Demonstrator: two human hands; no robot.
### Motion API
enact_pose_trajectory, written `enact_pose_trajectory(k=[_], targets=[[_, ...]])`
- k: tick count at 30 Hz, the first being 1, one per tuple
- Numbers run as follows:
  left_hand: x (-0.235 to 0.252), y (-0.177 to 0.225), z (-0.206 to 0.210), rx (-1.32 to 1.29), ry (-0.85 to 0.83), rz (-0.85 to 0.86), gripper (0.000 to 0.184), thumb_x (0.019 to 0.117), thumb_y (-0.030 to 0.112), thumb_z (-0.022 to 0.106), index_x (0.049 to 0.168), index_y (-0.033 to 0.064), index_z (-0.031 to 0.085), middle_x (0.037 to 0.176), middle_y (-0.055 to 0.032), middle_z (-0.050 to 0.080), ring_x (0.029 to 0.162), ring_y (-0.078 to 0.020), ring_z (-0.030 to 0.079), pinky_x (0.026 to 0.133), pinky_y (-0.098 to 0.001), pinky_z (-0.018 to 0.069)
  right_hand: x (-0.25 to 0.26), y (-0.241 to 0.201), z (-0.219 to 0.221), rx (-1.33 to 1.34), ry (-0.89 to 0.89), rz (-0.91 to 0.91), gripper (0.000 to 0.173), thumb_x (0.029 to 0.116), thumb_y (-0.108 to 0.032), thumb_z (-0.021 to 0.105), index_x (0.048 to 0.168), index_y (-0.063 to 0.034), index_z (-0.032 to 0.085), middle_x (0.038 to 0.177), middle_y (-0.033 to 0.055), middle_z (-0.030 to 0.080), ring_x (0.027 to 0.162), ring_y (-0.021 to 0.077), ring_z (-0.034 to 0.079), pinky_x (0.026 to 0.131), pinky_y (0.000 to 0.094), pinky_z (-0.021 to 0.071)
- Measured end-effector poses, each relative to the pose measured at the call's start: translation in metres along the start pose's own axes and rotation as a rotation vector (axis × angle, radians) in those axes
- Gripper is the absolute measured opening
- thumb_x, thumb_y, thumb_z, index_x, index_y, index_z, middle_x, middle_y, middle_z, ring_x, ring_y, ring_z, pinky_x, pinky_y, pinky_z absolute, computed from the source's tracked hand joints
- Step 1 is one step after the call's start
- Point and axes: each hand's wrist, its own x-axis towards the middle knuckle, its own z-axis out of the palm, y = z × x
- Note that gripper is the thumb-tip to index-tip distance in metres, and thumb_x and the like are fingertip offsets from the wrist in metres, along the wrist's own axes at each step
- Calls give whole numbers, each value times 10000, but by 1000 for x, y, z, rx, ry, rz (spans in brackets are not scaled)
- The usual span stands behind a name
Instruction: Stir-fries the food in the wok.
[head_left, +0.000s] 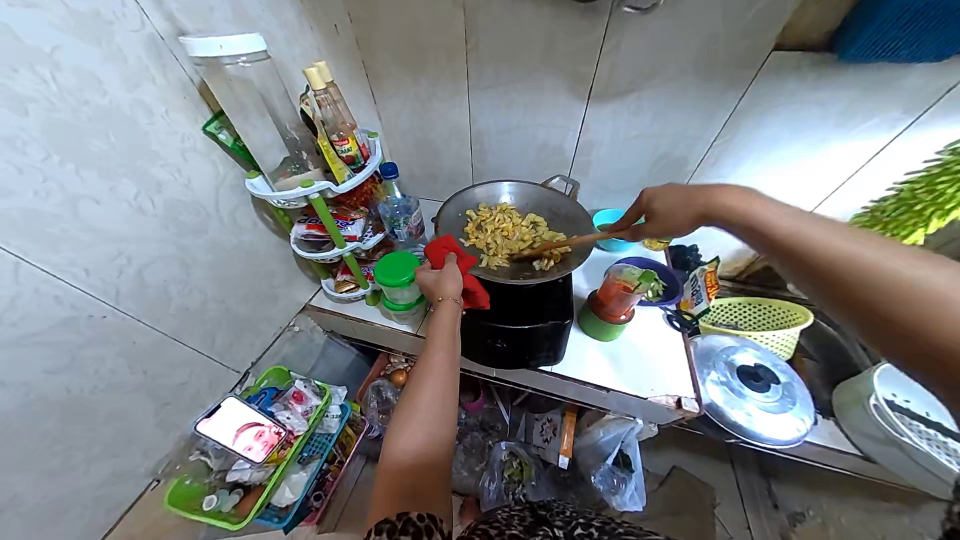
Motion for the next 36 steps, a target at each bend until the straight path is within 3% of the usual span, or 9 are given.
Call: enact_pose_trajectory(k=[3,7,13,17,19,22,24,30,36], targets=[[-1,2,-1,-4,4,-1,392,937,183,743,1203,-67,599,1052,-223,679,985,-303,664,897,-479,528,-11,5,2,117,-27,-37,259,1030,-90,610,1256,-84,736,1027,194,726,947,338,662,871,552,492],[-3,3,-3,0,-8,1,353,937,172,741,1175,-61,624,1056,-219,688,988,-301,670,899,-480,529,-30,1,-25,28,-36,62,256,1023,-109,631,1254,-92,741,1131,212,728,1114,411,656,990,611,456],[-4,3,-3,-21,-3,17,349,932,162,745,1175,-56,622,1049,-218,690,987,-297,673,898,-476,534,-12,-5,-7,117,-38,-8,262,1040,-125,606,1267,-94,733,1071,204,728,1010,365,670,921,583,488],[-4,4,-4,14,-5,4,464,929,195,756,1263,-73,576,1141,-252,667,1089,-340,649,966,-499,512,-48,-10,-60,19,-15,13,224,1027,-82,617,1195,-82,766,875,137,710,717,212,573,697,433,466],[-4,3,-4,32,-6,3,470,925,198,761,1260,-80,582,1150,-256,664,1100,-342,643,976,-496,505,-63,-19,-80,-88,-12,52,207,1012,-101,649,1172,-92,779,953,161,745,862,282,671,807,510,505],[1,4,-5,76,-17,10,424,928,207,752,1213,-75,613,1124,-250,674,1084,-348,650,956,-517,508,-61,-22,-82,-212,-13,102,174,993,-113,682,1124,-84,793,926,172,733,855,321,654,809,554,480],[6,3,-6,120,-41,7,407,931,220,738,1197,-69,633,1110,-247,684,1070,-351,660,941,-528,516,-39,-14,-60,-228,11,131,180,995,-127,677,1128,-82,789,1013,213,734,1010,432,663,901,671,454],[8,2,-5,170,-60,18,337,935,239,727,1097,-51,672,1044,-230,696,1007,-343,673,899,-538,523,23,9,31,-182,201,132,317,1038,-239,561,1314,-281,710,1094,205,728,1044,470,671,795,710,501],[8,0,-5,132,-36,46,366,926,201,744,1138,-75,632,1084,-250,675,1042,-351,657,928,-525,516,-30,-13,-17,-358,241,51,271,1020,-207,605,1238,-280,747,1004,190,729,965,459,677,728,693,489]])
